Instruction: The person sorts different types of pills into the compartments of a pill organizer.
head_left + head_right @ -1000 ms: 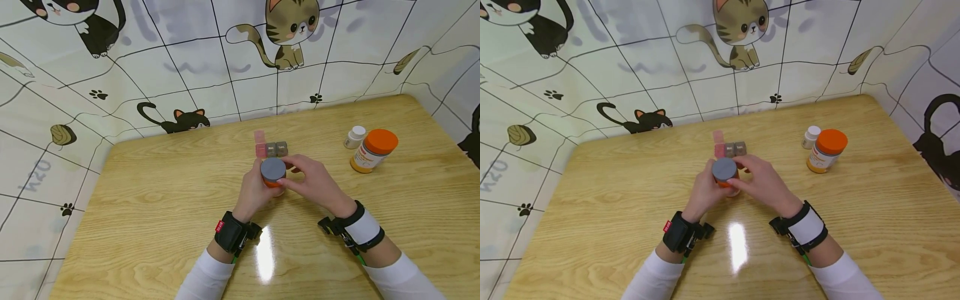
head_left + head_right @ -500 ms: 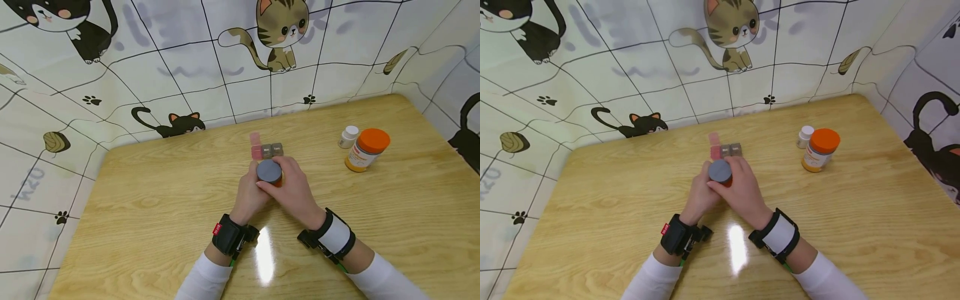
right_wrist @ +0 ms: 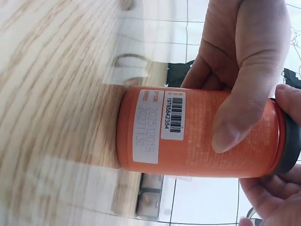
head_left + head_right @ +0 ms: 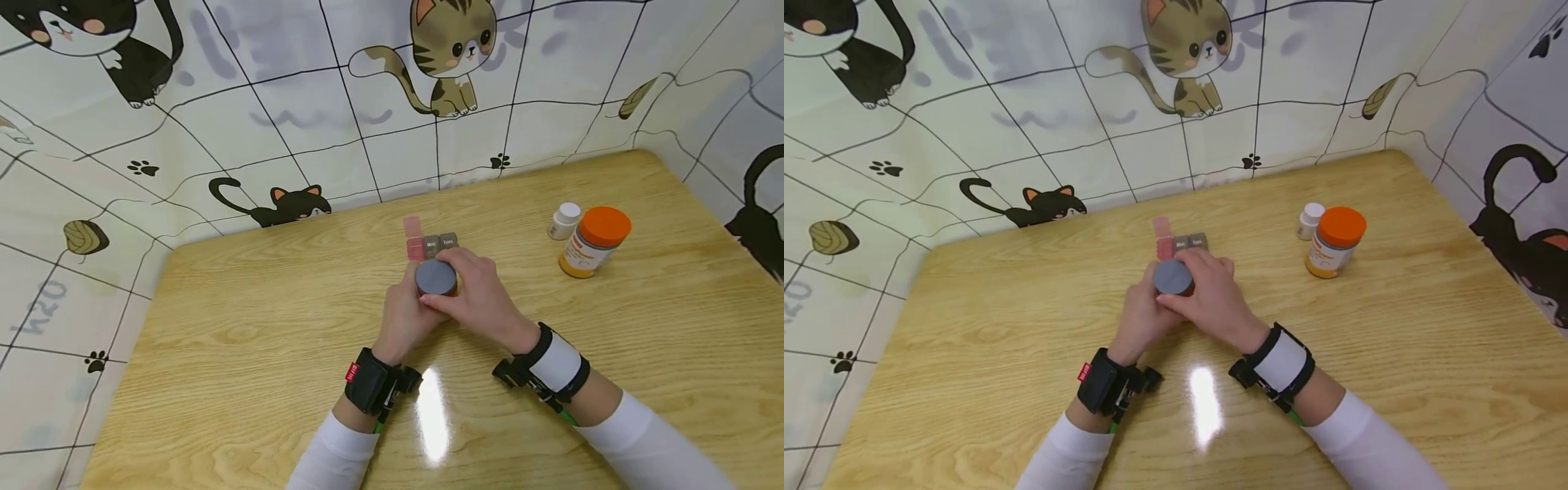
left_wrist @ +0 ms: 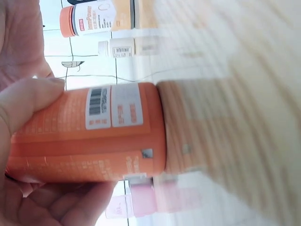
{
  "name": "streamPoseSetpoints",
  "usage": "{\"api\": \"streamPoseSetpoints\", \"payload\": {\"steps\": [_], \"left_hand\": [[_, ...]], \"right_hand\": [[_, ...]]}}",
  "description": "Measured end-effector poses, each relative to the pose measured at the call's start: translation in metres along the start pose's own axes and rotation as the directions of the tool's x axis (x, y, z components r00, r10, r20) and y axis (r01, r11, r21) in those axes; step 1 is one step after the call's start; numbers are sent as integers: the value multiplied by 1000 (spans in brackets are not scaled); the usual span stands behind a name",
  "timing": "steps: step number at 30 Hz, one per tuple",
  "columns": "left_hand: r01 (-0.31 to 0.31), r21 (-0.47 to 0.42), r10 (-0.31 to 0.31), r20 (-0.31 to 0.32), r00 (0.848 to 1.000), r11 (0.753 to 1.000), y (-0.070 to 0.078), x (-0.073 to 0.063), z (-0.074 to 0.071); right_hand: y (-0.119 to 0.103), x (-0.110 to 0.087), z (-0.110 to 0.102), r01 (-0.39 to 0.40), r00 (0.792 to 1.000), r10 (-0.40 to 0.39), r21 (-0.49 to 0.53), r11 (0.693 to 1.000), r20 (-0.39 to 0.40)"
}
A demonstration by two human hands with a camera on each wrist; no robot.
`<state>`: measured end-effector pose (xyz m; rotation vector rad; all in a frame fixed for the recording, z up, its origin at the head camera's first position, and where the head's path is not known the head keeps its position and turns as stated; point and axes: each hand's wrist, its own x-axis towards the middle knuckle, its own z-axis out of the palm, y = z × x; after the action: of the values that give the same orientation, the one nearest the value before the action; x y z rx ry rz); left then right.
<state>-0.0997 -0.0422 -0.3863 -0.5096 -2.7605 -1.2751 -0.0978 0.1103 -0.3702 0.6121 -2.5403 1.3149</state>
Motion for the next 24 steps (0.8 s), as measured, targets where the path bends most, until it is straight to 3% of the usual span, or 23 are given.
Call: {"api": "streamPoseSetpoints", "payload": {"steps": [3, 6, 10, 12, 13, 15, 19, 21, 24], "left_hand": [[-1, -13, 2, 16, 1000, 1000, -1, 0, -1], [7, -45, -5, 35, 999, 999, -2, 1, -2], [25, -82, -19, 67, 998, 996, -3, 2, -3], [29, -84, -23, 80, 997, 996, -3, 2, -3], [31, -85, -24, 84, 996, 996, -3, 2, -4], [22, -75, -15, 88, 996, 997, -3, 2, -4], [-3, -48, 7, 86, 996, 999, -3, 2, -7], [-12, -33, 15, 82, 997, 999, -3, 1, -7], [-9, -25, 11, 78, 997, 1000, -3, 1, -7]], "right_hand": [[4, 3, -6, 29, 998, -31, 24, 999, 54], [11, 8, -16, 41, 983, -54, 78, 996, 174], [23, 19, -30, -26, 927, -43, 178, 984, 372], [26, 20, -32, -67, 904, -30, 210, 975, 428], [26, 19, -32, -76, 902, -25, 215, 974, 431], [22, 15, -27, -76, 925, -7, 203, 976, 379], [4, 0, -10, -59, 990, 50, 65, 996, 135], [-4, -5, -1, -75, 997, 75, -7, 997, 12], [-10, -8, 7, -86, 993, 81, -58, 995, -85]]}}
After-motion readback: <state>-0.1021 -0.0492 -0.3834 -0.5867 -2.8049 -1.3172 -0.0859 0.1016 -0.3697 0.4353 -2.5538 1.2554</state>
